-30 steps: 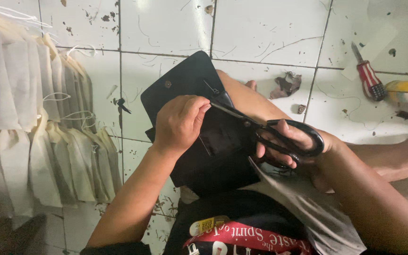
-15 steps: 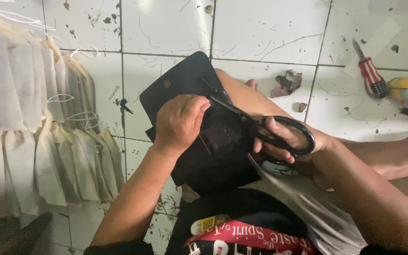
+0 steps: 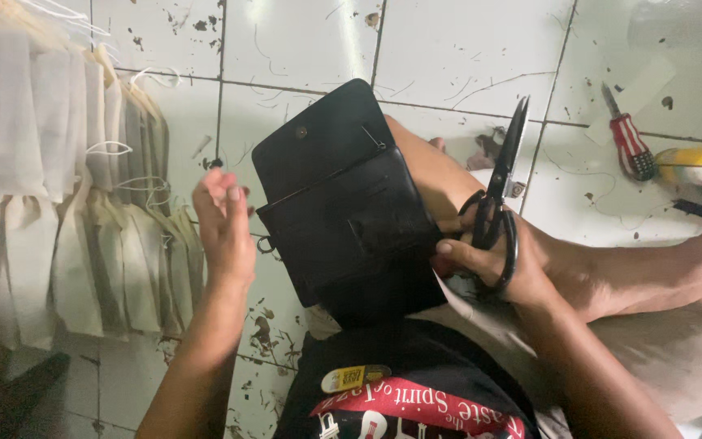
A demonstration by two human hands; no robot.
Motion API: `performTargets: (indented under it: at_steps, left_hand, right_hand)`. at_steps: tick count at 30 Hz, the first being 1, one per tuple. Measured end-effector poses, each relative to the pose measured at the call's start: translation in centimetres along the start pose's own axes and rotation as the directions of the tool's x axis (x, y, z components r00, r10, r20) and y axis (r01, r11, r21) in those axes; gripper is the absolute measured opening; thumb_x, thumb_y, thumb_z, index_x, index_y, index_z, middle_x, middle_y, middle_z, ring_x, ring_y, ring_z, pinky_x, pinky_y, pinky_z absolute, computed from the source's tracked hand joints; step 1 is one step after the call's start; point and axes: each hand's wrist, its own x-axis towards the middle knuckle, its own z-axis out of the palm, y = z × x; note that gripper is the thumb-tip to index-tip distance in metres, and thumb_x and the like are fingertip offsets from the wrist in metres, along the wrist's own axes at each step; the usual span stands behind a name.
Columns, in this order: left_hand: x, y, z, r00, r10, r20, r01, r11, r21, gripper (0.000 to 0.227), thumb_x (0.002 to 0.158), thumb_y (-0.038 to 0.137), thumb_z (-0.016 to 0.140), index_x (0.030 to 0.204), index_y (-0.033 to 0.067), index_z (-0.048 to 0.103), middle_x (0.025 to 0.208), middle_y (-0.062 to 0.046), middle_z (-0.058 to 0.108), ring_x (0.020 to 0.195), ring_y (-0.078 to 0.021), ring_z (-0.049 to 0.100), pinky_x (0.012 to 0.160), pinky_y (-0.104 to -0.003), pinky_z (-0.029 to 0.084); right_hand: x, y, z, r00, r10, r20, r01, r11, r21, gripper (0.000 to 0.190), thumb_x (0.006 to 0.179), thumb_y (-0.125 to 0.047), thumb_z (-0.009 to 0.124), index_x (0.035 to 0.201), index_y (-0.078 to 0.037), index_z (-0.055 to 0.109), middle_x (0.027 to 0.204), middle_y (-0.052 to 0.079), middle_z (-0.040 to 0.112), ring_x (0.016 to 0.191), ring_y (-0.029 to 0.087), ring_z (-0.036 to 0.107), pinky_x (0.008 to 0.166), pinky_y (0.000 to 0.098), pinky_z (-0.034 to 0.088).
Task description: The person assembles a black leather bag by applying adhesive, trimming leather strips with scissors, and fitting a metal hardware piece onto a strap by hand.
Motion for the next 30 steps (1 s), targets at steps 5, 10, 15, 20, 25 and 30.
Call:
performTargets:
  at_steps: [5,10,15,20,25,30]
  left_hand:
    - [-4.5,-1.8,-0.6,0.864,-0.445,0.235,0.476,0.875,-0.093,0.081,0.097,0.064,0.055,0.136,-0.0066,0.049,0.112,-0.024,0.06,0.102,-0.0334,0.064,0.085,-0.044,0.053]
    - [-4.7,-5.1,-1.3,0.947,-0.298,0.123,0.321,0.897,-0.302,0.042,0.096,0.023,0.076,0.124,-0.0029,0.058,0.099,-0.01,0.057,0.094,-0.0199,0.064,0.081,-0.033,0.058]
    - [-3.9,-4.8,-1.0,0.966,-0.241,0.096,0.259,0.905,-0.338,0.035,0.093,0.015,0.079,0.119,-0.0011,0.063,0.092,-0.007,0.057,0.082,-0.0125,0.064,0.069,-0.026,0.062]
    - [-3.3,0.7,-0.6,0.93,-0.323,0.176,0.367,0.841,-0.398,0.053,0.095,0.034,0.075,0.13,-0.0043,0.062,0.098,-0.011,0.062,0.091,-0.0202,0.068,0.072,-0.036,0.065]
    - [-1.9,-4.6,-0.7,0.954,-0.263,0.142,0.296,0.898,-0.326,0.031,0.097,0.03,0.078,0.109,0.0018,0.076,0.084,-0.008,0.063,0.08,-0.0145,0.061,0.072,-0.031,0.059]
    - [-0.4,-3.8,0.2,0.976,-0.206,0.077,0.22,0.911,-0.348,0.018,0.096,0.022,0.081,0.1,0.0049,0.079,0.073,-0.005,0.062,0.074,-0.0075,0.053,0.066,-0.023,0.047]
  right_hand:
    - [-0.2,1.6,2.5,0.988,0.041,-0.151,-0.051,0.997,-0.065,0.046,0.064,-0.035,0.1,0.094,-0.013,0.072,0.072,0.006,0.071,0.073,0.021,0.069,0.073,0.0281,0.052]
    - [-0.3,2.5,3.0,0.973,-0.04,-0.228,0.033,0.999,-0.033,0.046,0.064,-0.026,0.1,0.094,-0.01,0.069,0.071,0.006,0.071,0.069,0.018,0.07,0.068,0.025,0.052]
    - [-1.4,2.5,3.7,0.964,-0.045,-0.263,0.058,0.998,0.04,0.044,0.063,-0.019,0.099,0.091,-0.002,0.07,0.078,0.012,0.072,0.064,0.022,0.069,0.062,0.0303,0.055]
    - [-1.5,2.9,3.7,0.958,-0.065,-0.278,0.114,0.98,0.165,0.041,0.068,-0.011,0.096,0.093,0.006,0.069,0.079,0.019,0.066,0.053,0.023,0.066,0.052,0.0335,0.054]
    - [-1.9,2.2,4.1,0.965,-0.038,-0.261,0.074,0.989,0.131,0.04,0.068,-0.013,0.095,0.096,0.004,0.07,0.078,0.019,0.065,0.054,0.025,0.066,0.056,0.035,0.055]
    - [-2.7,1.5,4.9,0.972,0.035,-0.233,-0.038,0.999,-0.007,0.038,0.07,-0.02,0.094,0.096,-0.001,0.073,0.081,0.016,0.073,0.068,0.029,0.074,0.072,0.0343,0.056]
